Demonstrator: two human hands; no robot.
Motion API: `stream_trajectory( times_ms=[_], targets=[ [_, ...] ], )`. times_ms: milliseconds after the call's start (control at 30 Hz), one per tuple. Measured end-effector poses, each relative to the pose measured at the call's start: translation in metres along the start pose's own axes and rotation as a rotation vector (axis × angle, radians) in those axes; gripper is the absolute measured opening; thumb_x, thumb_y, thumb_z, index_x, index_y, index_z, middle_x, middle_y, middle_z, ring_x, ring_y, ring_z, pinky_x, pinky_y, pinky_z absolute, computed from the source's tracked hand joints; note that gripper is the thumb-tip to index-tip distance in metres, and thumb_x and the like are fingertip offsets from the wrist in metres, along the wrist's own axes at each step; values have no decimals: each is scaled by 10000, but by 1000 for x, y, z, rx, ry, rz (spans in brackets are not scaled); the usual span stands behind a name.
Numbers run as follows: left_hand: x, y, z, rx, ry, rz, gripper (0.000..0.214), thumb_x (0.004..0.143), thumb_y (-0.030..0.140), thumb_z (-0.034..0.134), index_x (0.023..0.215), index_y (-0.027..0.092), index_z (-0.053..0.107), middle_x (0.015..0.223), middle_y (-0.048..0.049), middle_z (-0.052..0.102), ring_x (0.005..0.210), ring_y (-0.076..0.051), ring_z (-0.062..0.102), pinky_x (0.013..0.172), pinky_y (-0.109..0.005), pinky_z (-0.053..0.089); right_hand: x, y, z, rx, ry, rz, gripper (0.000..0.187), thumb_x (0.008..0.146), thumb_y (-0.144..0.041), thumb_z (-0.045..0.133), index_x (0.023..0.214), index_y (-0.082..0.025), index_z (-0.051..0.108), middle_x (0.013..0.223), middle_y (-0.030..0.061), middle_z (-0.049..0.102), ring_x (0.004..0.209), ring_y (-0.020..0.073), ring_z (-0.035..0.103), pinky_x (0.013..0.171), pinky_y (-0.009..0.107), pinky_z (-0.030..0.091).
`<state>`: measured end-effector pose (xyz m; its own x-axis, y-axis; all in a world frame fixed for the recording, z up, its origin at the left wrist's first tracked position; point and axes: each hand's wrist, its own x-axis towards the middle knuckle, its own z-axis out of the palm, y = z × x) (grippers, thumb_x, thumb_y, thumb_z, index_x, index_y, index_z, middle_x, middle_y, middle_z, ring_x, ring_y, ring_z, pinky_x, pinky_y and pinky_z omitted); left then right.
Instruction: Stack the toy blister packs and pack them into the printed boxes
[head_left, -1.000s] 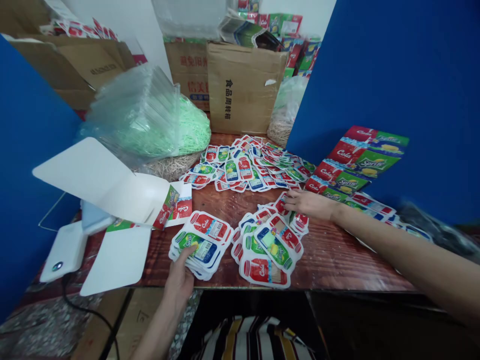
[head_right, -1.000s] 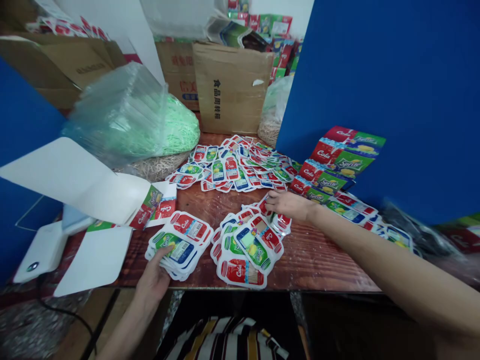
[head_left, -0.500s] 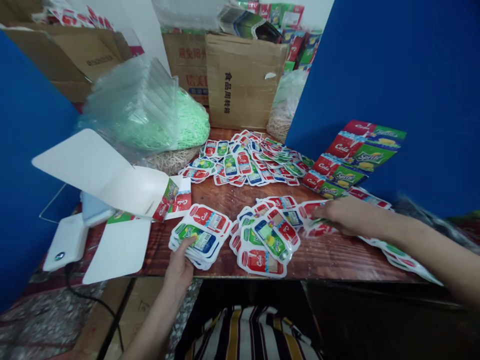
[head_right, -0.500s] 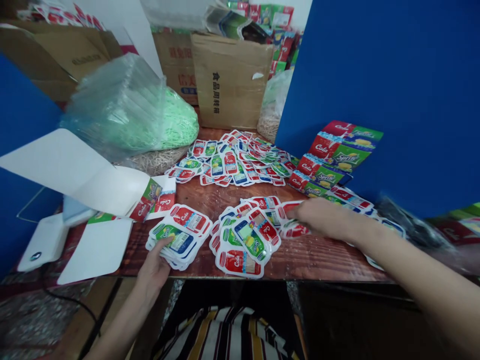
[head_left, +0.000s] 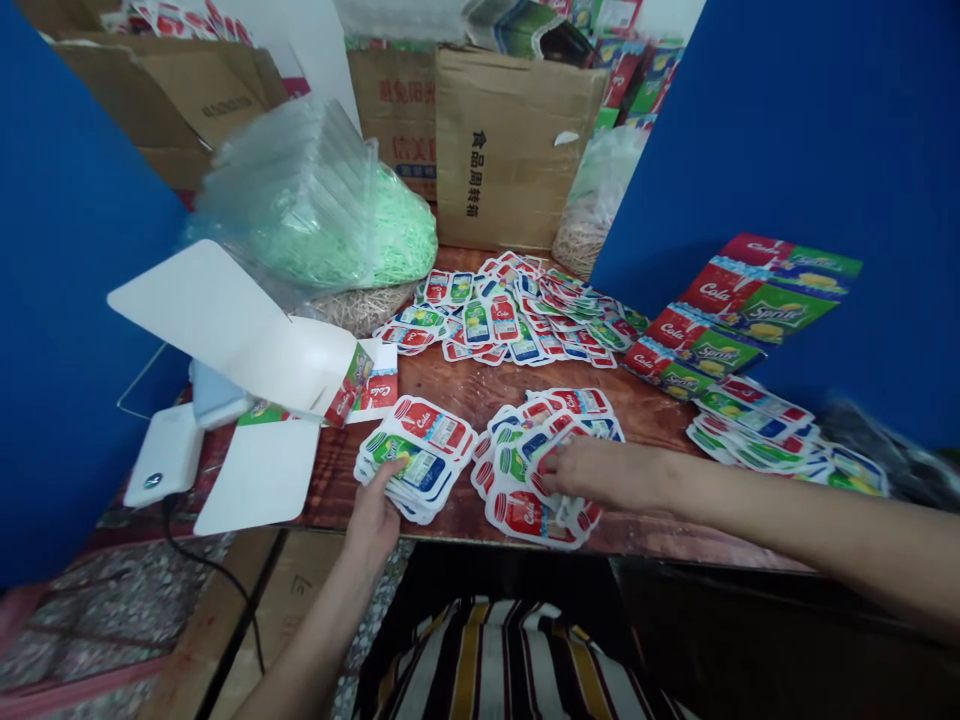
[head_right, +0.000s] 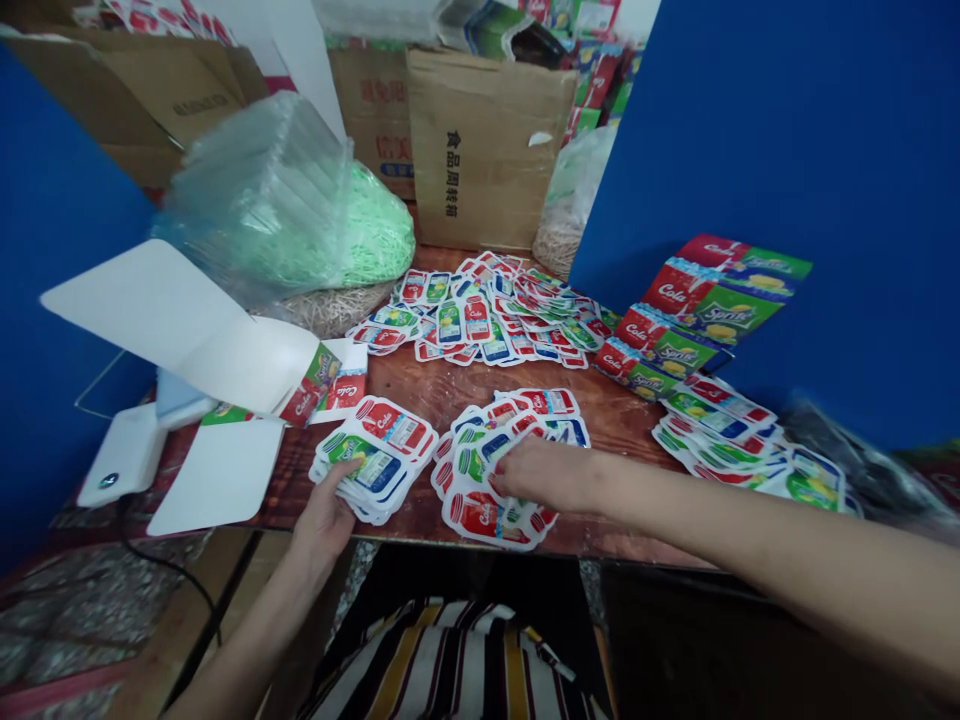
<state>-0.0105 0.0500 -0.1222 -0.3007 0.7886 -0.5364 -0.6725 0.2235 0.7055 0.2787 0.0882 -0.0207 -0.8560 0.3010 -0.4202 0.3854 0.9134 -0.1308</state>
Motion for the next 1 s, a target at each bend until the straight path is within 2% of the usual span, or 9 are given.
stream_trajectory(
  times_ms=[100, 167, 233, 300, 367, 433, 533, 733, 1000],
  targets=[
    [0, 0, -1, -3, -6, 0, 361, 672, 53, 721, 1015, 153, 671, 954, -41, 733, 781, -175, 704, 737, -279, 588, 2, 0, -11, 1, 9, 1, 247, 784, -63, 524, 949, -153, 684, 1009, 99, 669, 723, 172, 593, 597, 283, 352],
    [-1, 0, 0, -5, -7, -2, 359, 678, 54, 713, 1022, 148, 669, 940, -44, 733, 773, -172, 704, 724, -270, 585, -2, -4, -20, 114, -70, 3, 302, 710, -86, 611, 984, -178, 697, 912, 68, 688, 691, 168, 584, 562, 270, 335],
    [-1, 0, 1, -5, 0, 0, 359, 679, 49, 705, 1024, 145, 668, 922, -43, 735, 762, -168, 703, 725, -270, 585, -9, -11, -26, 234, -156, -3, 467, 618, -92, 682, 1066, -224, 691, 758, 9, 681, 616, 151, 560, 513, 251, 307],
    [-2, 1, 2, -9, 7, 0, 352, 676, 47, 704, 1013, 144, 669, 913, -39, 736, 759, -166, 703, 728, -270, 585, -13, -18, -26, 213, -233, 15, 518, 545, -100, 729, 1043, -240, 703, 653, -21, 652, 544, 142, 527, 476, 247, 277],
    [-2, 2, 3, -13, 8, -7, 340, 673, 49, 707, 998, 143, 672, 914, -37, 737, 758, -166, 703, 729, -272, 586, -13, -23, -17, 89, -286, 84, 372, 537, -71, 725, 886, -202, 734, 606, -2, 635, 521, 147, 517, 485, 255, 282],
    [-2, 2, 4, -16, 11, -14, 332, 668, 48, 709, 985, 142, 676, 907, -35, 738, 750, -165, 702, 727, -273, 587, -8, -22, -5, -55, -293, 164, 193, 599, -17, 670, 701, -175, 715, 580, 24, 623, 520, 146, 517, 530, 269, 322],
    [-3, 2, 4, -12, 15, -17, 336, 663, 50, 713, 983, 147, 678, 897, -30, 739, 751, -167, 702, 726, -271, 584, 5, -14, 11, -217, -181, 140, 213, 722, 0, 593, 637, -173, 683, 600, 32, 613, 545, 149, 519, 600, 302, 375],
    [1, -1, 0, -9, -2, -3, 363, 650, 80, 744, 1000, 150, 673, 920, -33, 738, 787, -175, 705, 747, -274, 573, 17, 6, 18, -330, 142, -247, 156, 819, -110, 605, 680, -166, 648, 1022, 103, 602, 907, 223, 524, 590, 313, 386],
    [-1, 0, 1, -18, 8, 2, 386, 643, 71, 745, 1013, 161, 675, 952, -27, 736, 780, -167, 700, 723, -264, 575, 0, 20, 16, -280, 226, -292, 120, 894, -133, 521, 867, -190, 623, 1059, 68, 591, 970, 205, 498, 771, 326, 417]
  ],
)
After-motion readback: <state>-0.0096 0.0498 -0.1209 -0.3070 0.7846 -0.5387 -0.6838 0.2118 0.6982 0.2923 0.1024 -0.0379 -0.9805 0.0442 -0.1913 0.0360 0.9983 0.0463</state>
